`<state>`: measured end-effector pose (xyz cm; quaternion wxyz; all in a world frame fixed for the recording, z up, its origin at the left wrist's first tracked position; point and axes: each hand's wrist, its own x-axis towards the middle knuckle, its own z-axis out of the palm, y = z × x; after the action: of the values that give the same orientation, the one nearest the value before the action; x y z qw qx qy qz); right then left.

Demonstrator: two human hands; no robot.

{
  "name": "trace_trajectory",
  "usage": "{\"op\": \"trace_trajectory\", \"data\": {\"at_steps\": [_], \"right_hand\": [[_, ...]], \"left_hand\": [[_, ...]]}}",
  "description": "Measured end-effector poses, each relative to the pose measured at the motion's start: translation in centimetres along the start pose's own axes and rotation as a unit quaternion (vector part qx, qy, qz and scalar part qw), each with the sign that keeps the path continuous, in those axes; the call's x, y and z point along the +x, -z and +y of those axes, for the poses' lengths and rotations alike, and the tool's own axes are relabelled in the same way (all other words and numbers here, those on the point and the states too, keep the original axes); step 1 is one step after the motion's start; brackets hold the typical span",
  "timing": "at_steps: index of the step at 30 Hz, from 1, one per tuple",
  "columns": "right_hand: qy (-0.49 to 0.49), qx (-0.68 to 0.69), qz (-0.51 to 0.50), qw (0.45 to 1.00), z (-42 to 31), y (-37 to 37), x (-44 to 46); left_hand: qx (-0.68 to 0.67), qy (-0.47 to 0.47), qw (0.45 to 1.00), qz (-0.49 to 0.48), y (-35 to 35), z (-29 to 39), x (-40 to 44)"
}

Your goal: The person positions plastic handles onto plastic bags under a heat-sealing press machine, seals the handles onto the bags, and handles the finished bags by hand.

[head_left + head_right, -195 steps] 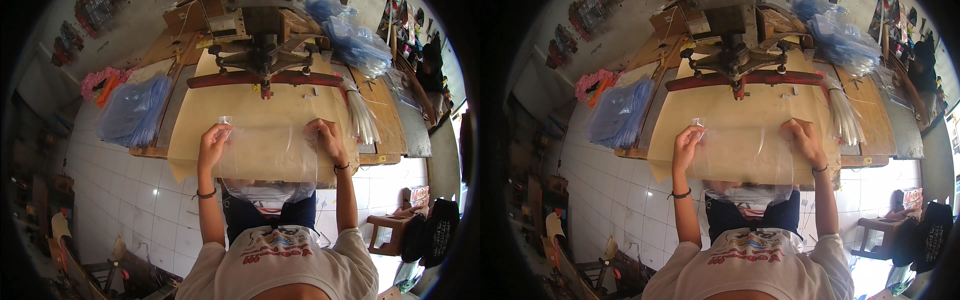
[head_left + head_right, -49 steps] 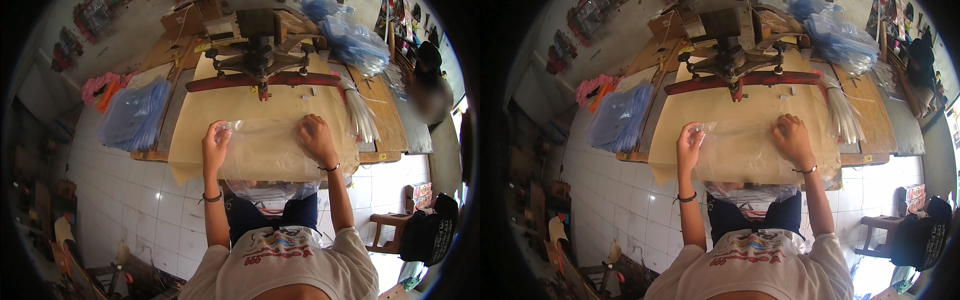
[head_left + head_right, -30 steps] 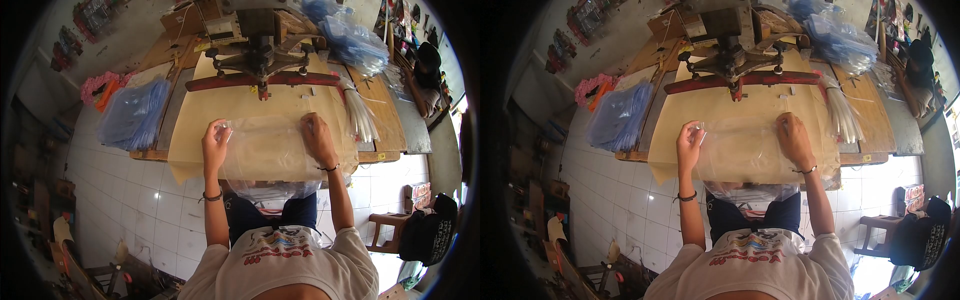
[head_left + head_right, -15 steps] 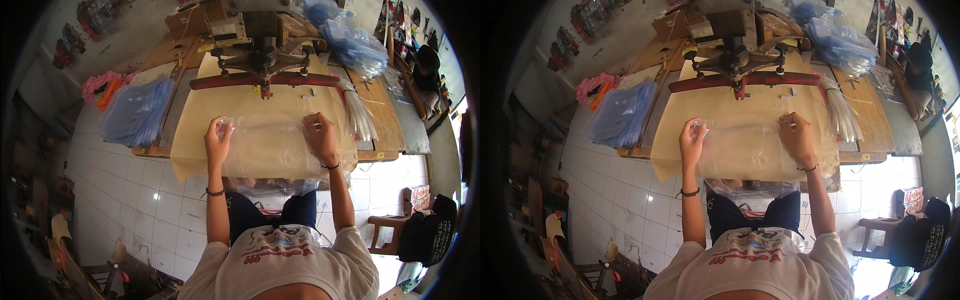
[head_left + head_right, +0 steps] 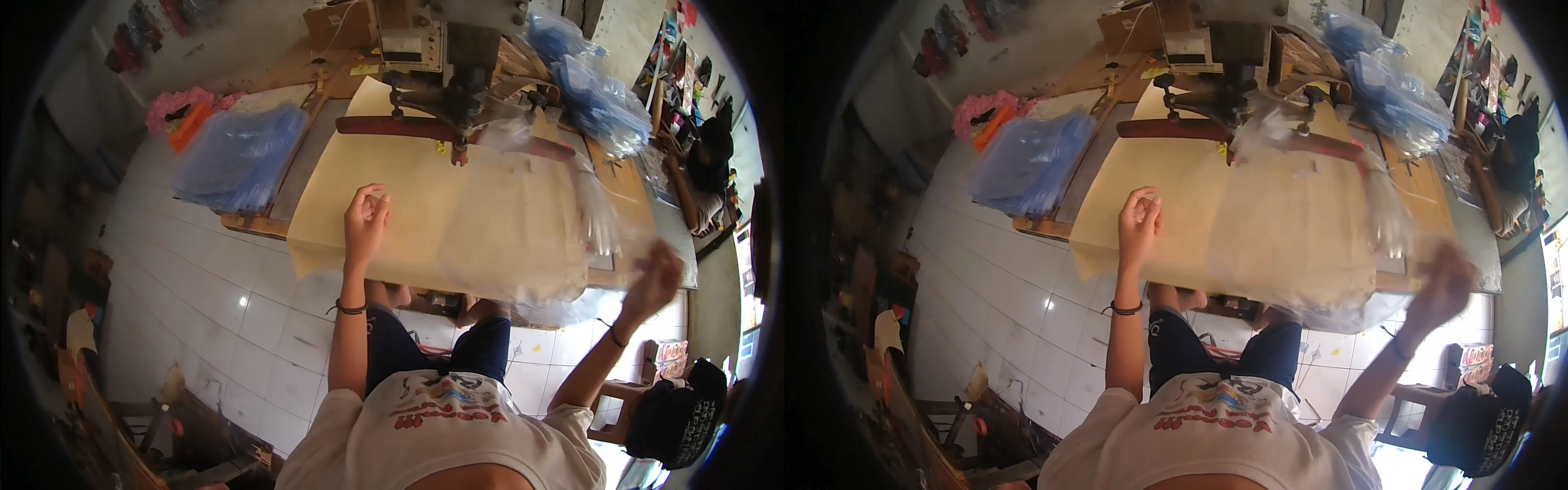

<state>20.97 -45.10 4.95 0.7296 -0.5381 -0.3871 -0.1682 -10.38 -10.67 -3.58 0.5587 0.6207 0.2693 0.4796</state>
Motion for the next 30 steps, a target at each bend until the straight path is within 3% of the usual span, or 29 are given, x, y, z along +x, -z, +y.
{"op": "trace_trajectory", "data": {"at_steps": [3,7,9,11,13,15,18,21,22,24,26,30], "right_hand": [[0.065,-0.067,0.070,0.993,-3.3,6.0,1.9],[0.122,-0.141,0.111,0.976,-7.1,8.7,2.0],[0.148,-0.155,0.098,0.972,-8.5,6.8,1.1],[0.166,-0.147,0.059,0.973,-9.3,3.0,-0.4],[0.177,-0.114,-0.011,0.977,-9.6,-2.1,-2.6],[0.181,-0.064,-0.104,0.976,-9.7,-7.3,-5.5],[0.172,0.025,-0.270,0.947,-10.2,-13.6,-7.8],[0.108,0.000,-0.470,0.876,-10.9,-16.5,-6.2],[0.101,0.045,-0.488,0.866,-10.1,-17.1,-5.7],[0.070,0.023,-0.516,0.853,-9.4,-16.9,-5.3],[0.083,-0.015,-0.494,0.866,-8.5,-16.5,-4.5],[0.075,-0.216,-0.323,0.918,-4.1,-16.0,-2.3]], "left_hand": [[-0.062,0.004,0.998,-0.003,-1.1,2.4,-1.1],[-0.091,-0.064,0.987,-0.112,-3.9,7.3,-4.8],[-0.055,-0.100,0.978,-0.175,-5.3,10.7,-6.1],[-0.067,-0.203,0.940,-0.265,-6.5,13.5,-6.5],[-0.037,-0.300,0.896,-0.325,-7.8,15.9,-6.6],[-0.087,-0.321,0.871,-0.362,-9.6,16.7,-7.7],[-0.122,-0.235,0.913,-0.310,-10.2,15.3,-9.4],[-0.183,-0.031,0.972,-0.144,-9.2,13.3,-10.7],[-0.161,-0.048,0.973,-0.157,-8.4,12.5,-9.9],[-0.118,-0.065,0.974,-0.180,-7.0,10.5,-9.6],[-0.146,-0.021,0.980,-0.133,-7.1,9.4,-9.7],[-0.090,-0.022,0.991,-0.096,-5.9,7.0,-8.9]]}}
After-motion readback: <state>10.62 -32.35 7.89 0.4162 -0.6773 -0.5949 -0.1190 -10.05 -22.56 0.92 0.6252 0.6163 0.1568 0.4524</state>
